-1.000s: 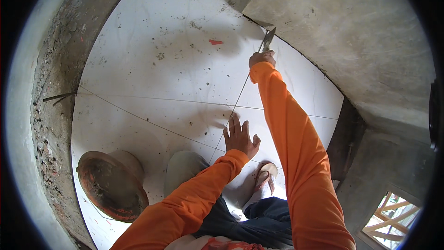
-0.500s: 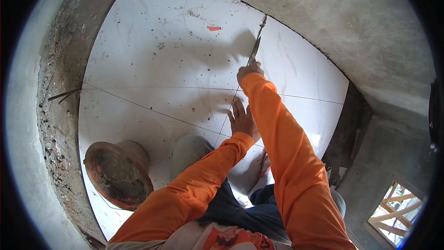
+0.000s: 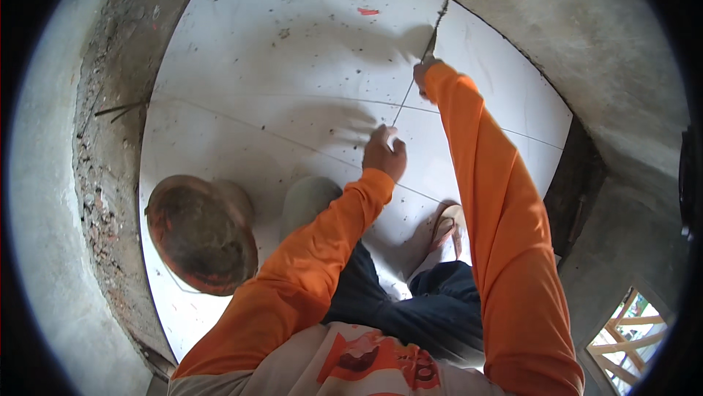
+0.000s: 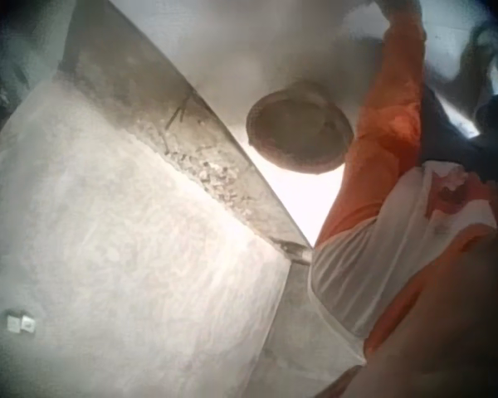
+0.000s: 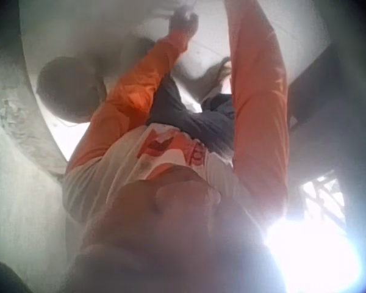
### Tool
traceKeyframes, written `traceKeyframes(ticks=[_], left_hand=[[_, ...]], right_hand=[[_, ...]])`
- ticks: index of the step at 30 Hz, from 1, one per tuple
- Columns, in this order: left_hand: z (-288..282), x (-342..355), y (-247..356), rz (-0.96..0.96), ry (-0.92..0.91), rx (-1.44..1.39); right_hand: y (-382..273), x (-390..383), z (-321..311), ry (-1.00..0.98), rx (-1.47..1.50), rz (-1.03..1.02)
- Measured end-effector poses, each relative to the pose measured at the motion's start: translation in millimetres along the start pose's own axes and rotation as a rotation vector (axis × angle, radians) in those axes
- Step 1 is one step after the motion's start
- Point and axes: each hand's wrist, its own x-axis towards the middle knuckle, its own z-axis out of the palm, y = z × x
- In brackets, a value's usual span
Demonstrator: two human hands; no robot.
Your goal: The person places a large white tile onto a bed of mortar, aligns it with existing floor tiles, and taps it repeatedly with a rubber mallet. They then use a trowel to move mortar along the edges before lifting the tile up.
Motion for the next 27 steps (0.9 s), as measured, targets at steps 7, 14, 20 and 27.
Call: traceKeyframes(ticks=[7, 14, 20, 27], left_hand=[[-99, 63, -29, 0.076, 0.240, 0.202], [-156, 31, -145, -0.597, 0.802, 0.771], [-130, 39, -139, -0.464, 0.804, 0.985], [-127, 43, -93, -0.479, 0.797, 1.035]], right_hand=[[2, -61, -43, -0.154, -0.426, -0.334], [-48, -94, -22, -0.101, 0.625, 0.387], [-20, -67, -31, -0.438, 0.165, 0.197], [-21, -94, -31, -0.231, 0.288, 0.233]])
